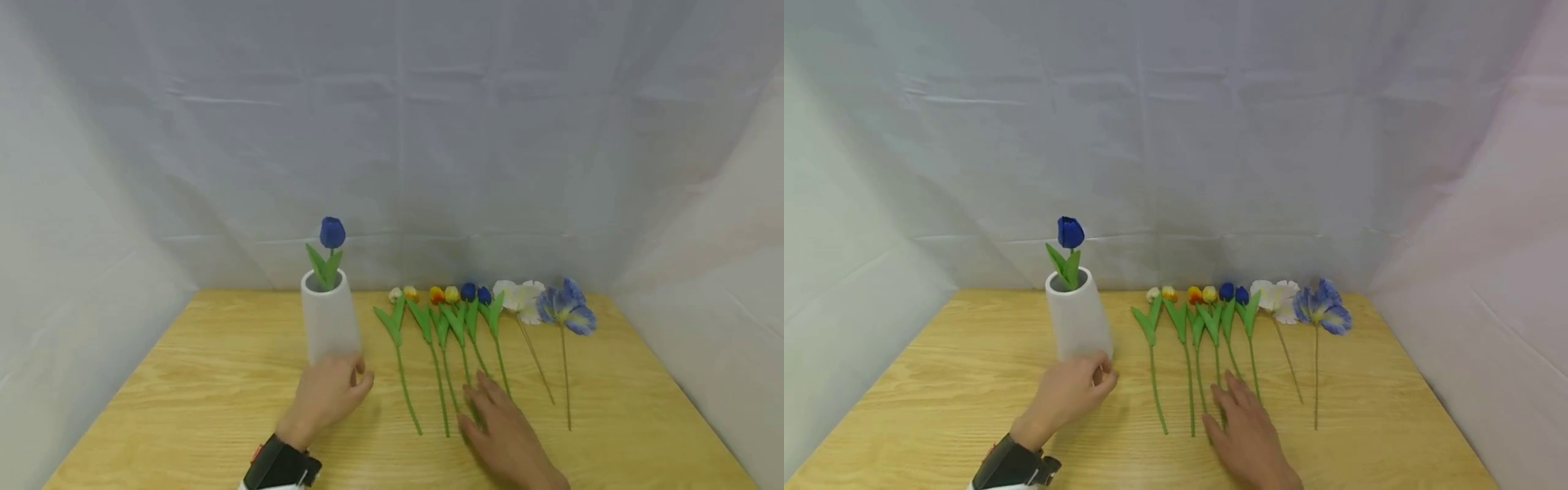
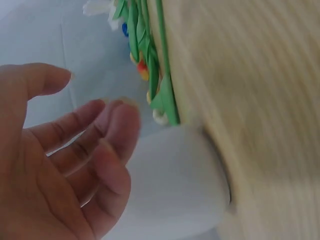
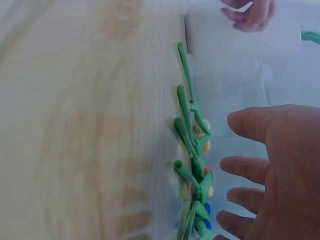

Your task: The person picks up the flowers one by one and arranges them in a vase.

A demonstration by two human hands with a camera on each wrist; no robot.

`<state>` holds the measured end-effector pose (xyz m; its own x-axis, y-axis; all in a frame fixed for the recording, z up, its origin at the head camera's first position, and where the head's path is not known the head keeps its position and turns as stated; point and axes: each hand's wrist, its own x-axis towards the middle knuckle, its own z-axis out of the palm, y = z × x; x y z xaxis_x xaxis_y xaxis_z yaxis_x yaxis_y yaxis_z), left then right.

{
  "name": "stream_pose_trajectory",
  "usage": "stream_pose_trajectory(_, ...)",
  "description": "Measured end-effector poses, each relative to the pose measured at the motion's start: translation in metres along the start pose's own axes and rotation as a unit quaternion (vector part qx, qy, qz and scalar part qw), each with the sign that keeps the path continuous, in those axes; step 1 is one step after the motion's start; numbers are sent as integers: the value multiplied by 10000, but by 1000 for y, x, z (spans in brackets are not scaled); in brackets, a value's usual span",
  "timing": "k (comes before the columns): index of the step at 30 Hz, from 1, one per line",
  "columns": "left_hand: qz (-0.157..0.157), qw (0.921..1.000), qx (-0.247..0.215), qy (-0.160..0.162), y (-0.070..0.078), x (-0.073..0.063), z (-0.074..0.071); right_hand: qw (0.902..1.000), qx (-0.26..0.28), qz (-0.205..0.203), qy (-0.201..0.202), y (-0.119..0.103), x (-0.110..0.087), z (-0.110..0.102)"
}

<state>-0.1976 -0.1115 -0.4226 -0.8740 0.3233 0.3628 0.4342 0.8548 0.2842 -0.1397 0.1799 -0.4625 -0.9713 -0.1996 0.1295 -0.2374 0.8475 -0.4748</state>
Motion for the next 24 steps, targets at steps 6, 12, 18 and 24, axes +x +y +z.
stream_pose_trajectory(6, 88, 9980, -311, -538, 17, -2, 15, 9999, 30, 121, -55, 6, -5, -4)
stream_pose_trajectory(12, -48, 9961, -234, -851, 23, -3, 21, 10000, 55, -21, 69, 11, -8, -4)
stream_pose_trajectory(18, 86, 9972, -75, -746, 23, -3, 26, 9997, 1, -131, 216, 12, -8, -4)
stream_pose_trajectory(24, -4, 9971, -153, -745, 24, 0, 29, 9998, -15, -94, 174, 11, -8, -5)
